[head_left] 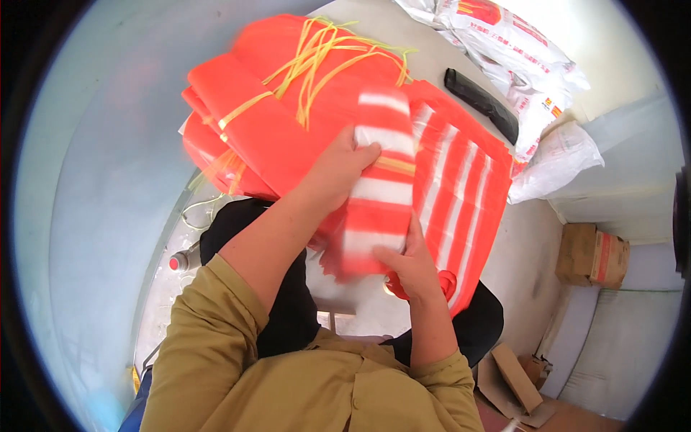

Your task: The person organizes a stack of red and white striped plastic bags by hand, rolling and tying some with yellow strings before smoothing out others.

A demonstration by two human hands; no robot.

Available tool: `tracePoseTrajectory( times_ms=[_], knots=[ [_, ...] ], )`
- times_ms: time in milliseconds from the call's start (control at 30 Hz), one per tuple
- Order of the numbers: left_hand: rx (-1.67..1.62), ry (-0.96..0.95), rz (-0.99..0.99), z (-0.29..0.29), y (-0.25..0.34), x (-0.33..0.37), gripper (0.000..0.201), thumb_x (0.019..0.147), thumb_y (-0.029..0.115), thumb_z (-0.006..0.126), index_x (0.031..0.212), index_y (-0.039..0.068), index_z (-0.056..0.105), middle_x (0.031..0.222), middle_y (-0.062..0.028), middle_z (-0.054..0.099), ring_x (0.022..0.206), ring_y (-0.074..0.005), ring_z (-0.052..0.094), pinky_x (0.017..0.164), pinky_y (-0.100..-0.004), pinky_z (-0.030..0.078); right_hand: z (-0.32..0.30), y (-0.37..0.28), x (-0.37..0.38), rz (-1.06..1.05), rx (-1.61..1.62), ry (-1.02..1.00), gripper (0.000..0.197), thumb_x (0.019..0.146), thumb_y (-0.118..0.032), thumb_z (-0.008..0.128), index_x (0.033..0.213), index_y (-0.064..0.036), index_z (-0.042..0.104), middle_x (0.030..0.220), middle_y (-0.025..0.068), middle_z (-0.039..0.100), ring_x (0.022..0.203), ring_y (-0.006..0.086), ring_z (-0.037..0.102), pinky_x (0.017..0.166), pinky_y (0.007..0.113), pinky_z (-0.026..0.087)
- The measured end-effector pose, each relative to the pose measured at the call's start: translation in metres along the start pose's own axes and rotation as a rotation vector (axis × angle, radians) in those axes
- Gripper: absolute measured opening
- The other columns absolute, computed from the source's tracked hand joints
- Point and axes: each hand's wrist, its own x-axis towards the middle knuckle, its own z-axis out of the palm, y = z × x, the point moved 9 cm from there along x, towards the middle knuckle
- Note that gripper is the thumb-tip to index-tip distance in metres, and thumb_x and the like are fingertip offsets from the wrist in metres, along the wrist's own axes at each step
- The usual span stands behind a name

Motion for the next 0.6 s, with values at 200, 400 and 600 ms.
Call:
tracePoseTrajectory(
  times_ms=[200,400,600],
  knots=[
    [0.299,0.079,0.527,-0.009,0.107,-0.04,0.05,0.102,0.012,0.062,0.145,0.0,0.04,0.131,-0.0104,0.061,0.118,-0.0183,0.06,0.099,-0.0332,0.05,0.022,-0.02,0.028,0.019,-0.003,0.136,0.075,0.093,0.004,0.062,0.159,-0.0039,0.028,0.147,0.0147,0.05,0.099,0.0187,0.068,0.078,0.029,0.058],
    [0.095,0.577,0.65,-0.116,0.16,-0.073,0.043,0.106,0.021,0.055,0.144,0.002,0.045,0.135,-0.0095,0.058,0.121,-0.018,0.059,0.101,-0.034,0.049,0.099,-0.024,0.099,-0.08,-0.125,-0.126,0.07,0.093,-0.007,0.066,0.156,-0.0044,0.035,0.145,0.0154,0.054,0.125,0.0246,0.058,0.104,0.036,0.048],
    [-0.086,0.539,0.479,-0.154,0.135,-0.051,0.056,0.106,0.027,0.052,0.155,0.003,0.039,0.149,-0.0137,0.049,0.136,-0.0222,0.047,0.11,-0.0386,0.043,0.107,0.006,0.113,-0.097,-0.218,-0.116,0.064,0.095,-0.007,0.065,0.153,-0.002,0.04,0.134,0.0118,0.06,0.121,0.0161,0.057,0.102,0.031,0.047]
  ],
)
